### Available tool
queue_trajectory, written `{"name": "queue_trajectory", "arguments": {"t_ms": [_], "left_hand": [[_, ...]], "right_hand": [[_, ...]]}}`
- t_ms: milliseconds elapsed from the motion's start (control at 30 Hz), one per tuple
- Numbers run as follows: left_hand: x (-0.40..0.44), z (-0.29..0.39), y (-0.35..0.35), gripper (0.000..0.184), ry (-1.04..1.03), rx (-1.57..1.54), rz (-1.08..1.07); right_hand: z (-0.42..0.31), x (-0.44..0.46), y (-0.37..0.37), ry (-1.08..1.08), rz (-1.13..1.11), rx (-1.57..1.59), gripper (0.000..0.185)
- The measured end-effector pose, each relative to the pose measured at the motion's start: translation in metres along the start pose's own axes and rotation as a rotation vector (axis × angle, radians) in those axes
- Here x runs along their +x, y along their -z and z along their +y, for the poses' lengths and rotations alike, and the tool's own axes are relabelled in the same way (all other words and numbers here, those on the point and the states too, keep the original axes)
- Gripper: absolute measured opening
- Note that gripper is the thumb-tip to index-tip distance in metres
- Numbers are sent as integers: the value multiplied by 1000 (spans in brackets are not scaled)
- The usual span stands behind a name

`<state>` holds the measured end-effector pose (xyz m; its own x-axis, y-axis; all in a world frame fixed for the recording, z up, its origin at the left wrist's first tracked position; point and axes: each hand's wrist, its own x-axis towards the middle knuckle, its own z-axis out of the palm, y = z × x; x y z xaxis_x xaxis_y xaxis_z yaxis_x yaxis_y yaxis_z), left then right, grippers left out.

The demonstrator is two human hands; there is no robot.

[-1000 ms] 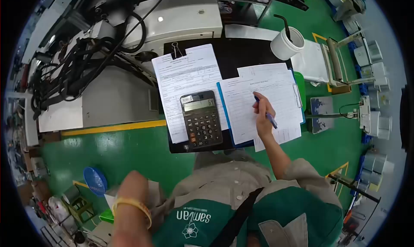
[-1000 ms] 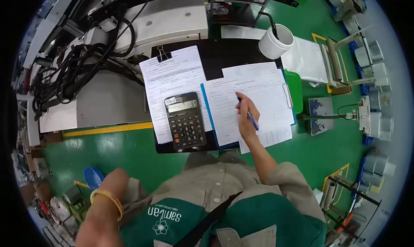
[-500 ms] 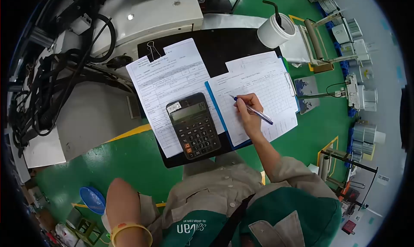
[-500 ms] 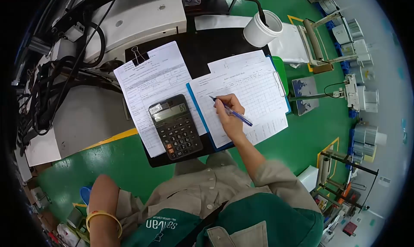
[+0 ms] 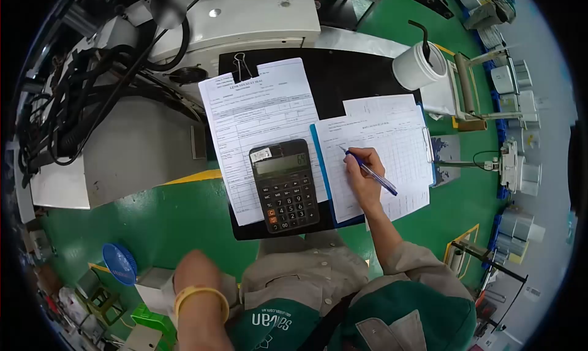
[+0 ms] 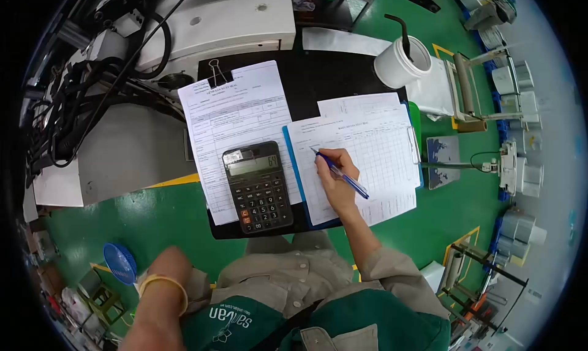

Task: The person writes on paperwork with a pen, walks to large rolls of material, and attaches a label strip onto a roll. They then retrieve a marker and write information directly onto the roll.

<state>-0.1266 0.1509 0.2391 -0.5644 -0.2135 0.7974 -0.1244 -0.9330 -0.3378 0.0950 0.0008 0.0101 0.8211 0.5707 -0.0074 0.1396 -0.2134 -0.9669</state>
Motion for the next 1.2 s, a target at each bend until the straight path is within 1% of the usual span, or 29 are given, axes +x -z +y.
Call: {"name": "queue_trajectory", "arguments": {"t_ms": [33,67,100,133,167,200,267,300,333,367,433,533,633,667,700,767,800,833,867,900,967,1033,1100,1133,1200], "left_hand": [[-8,4,1,59,53,60,73],[-33,5,7,49,178,344,96],[-58,5,13,45,310,624,85],[-82,29,43,56,715,323,-252],[-100,42,53,57,1024,414,-436],[-119,61,58,52,1396,445,-553],[-142,97,68,51,1870,432,-651],[-146,107,73,59,1981,418,-747],[-144,118,74,58,2127,367,-730],[-147,124,73,57,2147,318,-629],[-149,126,75,53,2175,351,-662],[-159,119,75,45,2321,261,-376],[-164,120,71,38,2316,313,-561],[-164,117,60,35,2287,295,-520],[-167,112,51,36,2209,294,-598],[-166,96,22,38,2258,196,-565],[-178,94,10,40,2174,126,-572],[-192,92,-3,43,2087,58,-576],[-205,86,-20,45,2048,0,-599],[-218,82,-36,48,2010,-57,-621],[-259,83,-63,46,1822,-16,-746],[-290,76,-93,47,1979,-131,-616],[-320,63,-112,47,2089,-250,-574],[-333,59,-117,47,2065,-235,-623],[-348,51,-115,49,2145,-279,-600]], "right_hand": [[0,0,-2,-17,-1,31,17],[-8,1,-3,-18,-28,3,19],[-14,0,-6,-48,-42,41,20],[-19,-2,-9,-79,-52,76,21],[-23,-6,-13,-111,-59,110,22],[-28,-12,-17,-143,-102,68,21],[-24,-24,-21,-41,-181,-10,22],[-19,-30,-24,0,-209,-75,23],[-19,-35,-24,1,-254,-130,24],[-18,-40,-26,69,-258,-121,25],[-10,-47,-33,129,-246,-99,28],[-24,-48,-37,102,-242,-88,29],[-37,-45,-37,8,-155,6,29],[-38,-42,-35,-16,-138,11,30],[-37,-37,-30,-50,-168,15,32],[-32,-24,-27,-30,-67,96,32],[-33,-11,-20,21,-34,75,32],[-29,2,-16,16,47,118,33],[-29,19,-8,52,92,109,34],[-28,40,-3,118,200,177,31],[-20,77,16,174,262,167,33],[-5,114,37,220,273,96,33],[10,143,52,331,286,-53,31],[11,150,56,339,278,-84,30],[20,162,60,357,267,-138,27]]}}
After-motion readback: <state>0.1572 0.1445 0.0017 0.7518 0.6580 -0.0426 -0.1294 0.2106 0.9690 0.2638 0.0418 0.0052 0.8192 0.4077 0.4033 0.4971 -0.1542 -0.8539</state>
